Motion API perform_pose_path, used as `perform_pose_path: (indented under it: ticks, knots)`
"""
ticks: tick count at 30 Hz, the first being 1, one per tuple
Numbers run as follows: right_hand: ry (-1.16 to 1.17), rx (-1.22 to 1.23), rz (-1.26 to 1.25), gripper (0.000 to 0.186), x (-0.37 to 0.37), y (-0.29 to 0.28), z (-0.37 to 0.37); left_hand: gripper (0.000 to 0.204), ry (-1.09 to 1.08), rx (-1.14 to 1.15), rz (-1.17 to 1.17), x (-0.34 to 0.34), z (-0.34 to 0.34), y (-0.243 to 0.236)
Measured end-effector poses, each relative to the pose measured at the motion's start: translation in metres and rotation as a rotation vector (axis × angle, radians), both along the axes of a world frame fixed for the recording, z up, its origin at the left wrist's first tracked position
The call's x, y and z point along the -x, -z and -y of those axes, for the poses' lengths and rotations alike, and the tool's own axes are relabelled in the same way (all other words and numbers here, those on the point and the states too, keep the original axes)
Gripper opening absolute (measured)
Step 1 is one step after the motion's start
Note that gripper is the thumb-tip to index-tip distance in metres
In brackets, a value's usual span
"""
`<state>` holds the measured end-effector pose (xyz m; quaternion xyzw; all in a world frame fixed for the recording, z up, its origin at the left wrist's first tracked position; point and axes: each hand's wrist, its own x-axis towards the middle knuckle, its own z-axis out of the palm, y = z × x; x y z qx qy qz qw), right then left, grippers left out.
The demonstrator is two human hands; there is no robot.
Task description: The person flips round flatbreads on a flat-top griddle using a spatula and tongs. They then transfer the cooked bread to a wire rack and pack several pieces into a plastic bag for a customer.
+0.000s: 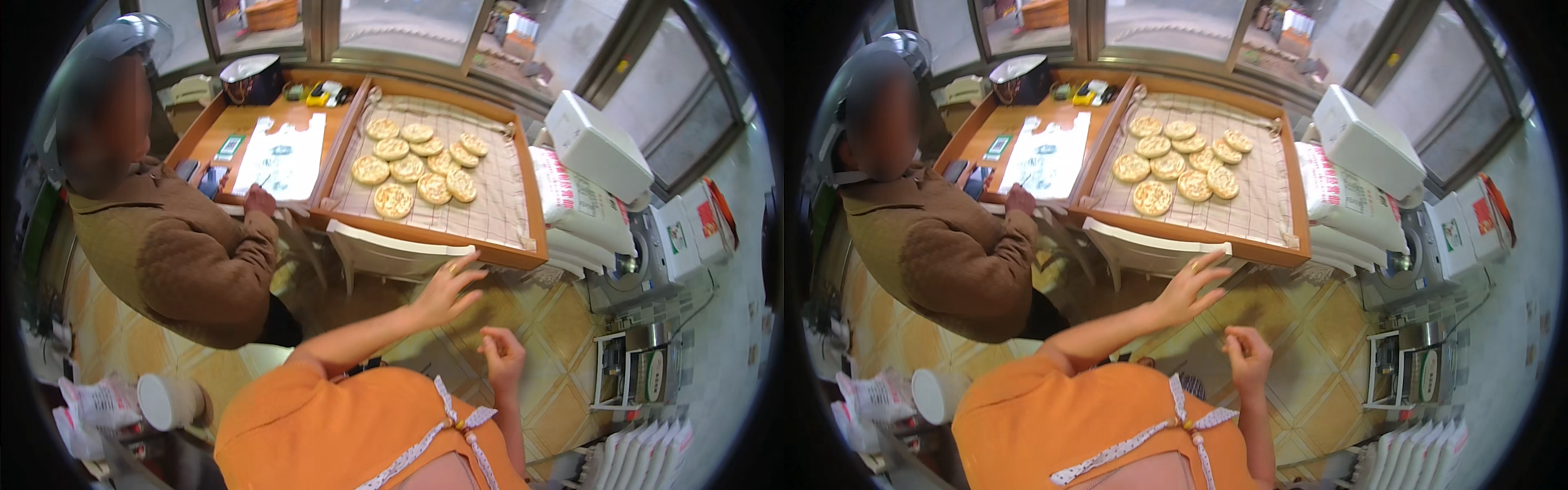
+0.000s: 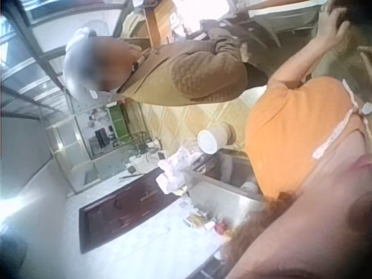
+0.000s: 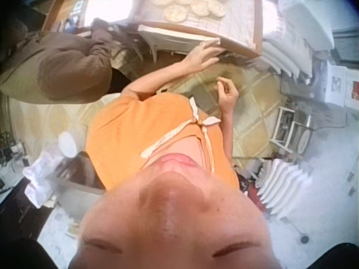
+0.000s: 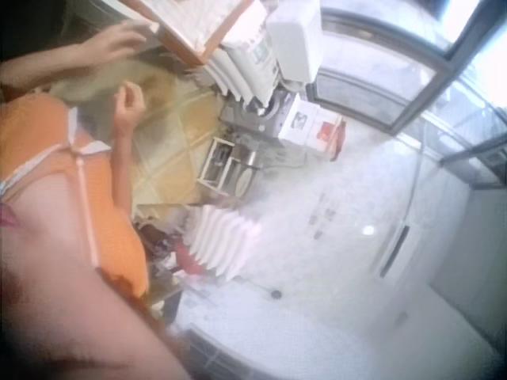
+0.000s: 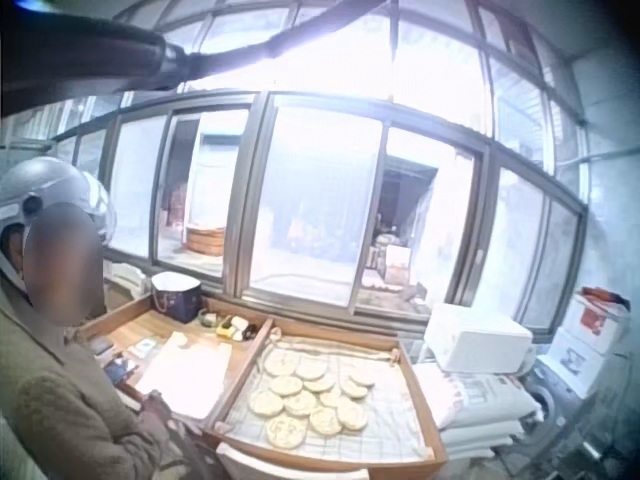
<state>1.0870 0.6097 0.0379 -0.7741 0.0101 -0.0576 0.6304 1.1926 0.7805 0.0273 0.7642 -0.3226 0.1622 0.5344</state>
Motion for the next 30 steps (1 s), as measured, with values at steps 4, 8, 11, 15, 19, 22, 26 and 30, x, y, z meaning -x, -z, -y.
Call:
perform_pose_path:
  ticks: [4,8,11,15,19,22,26,30]
  knots:
    - [-0.084,-0.119,-0.085,0.013,-0.083,0.011,0.035,0.034,-0.168,-0.042,0.128,-0.086,0.025,-0.026]
    - [-0.314,-0.086,-0.138,0.012,-0.173,0.026,0.05,0.032,-0.493,-0.083,0.159,-0.167,-0.001,-0.012]
    - [-0.484,-0.09,-0.099,0.011,-0.239,0.043,0.055,0.029,-0.669,-0.042,0.065,-0.215,-0.05,-0.001]
    - [-0.685,-0.014,-0.074,0.011,-0.309,0.034,0.035,0.027,-1.03,-0.118,-0.078,-0.258,-0.161,0.033]
    - [-0.783,-0.012,-0.098,0.011,-0.356,0.034,0.001,0.031,-1.336,-0.441,-0.429,-0.282,-0.265,0.07]
    - [-0.838,0.013,-0.112,0.011,-0.381,0.041,-0.036,0.042,-1.223,-0.618,-1.021,-0.296,-0.335,0.099]
    - [-0.841,0.021,-0.117,0.009,-0.407,0.045,-0.098,0.057,-1.094,-0.957,-1.289,-0.329,-0.359,0.121]
    - [-0.894,0.064,-0.105,0.01,-0.434,0.043,-0.158,0.061,-1.026,-1.239,-1.248,-0.343,-0.369,0.154]
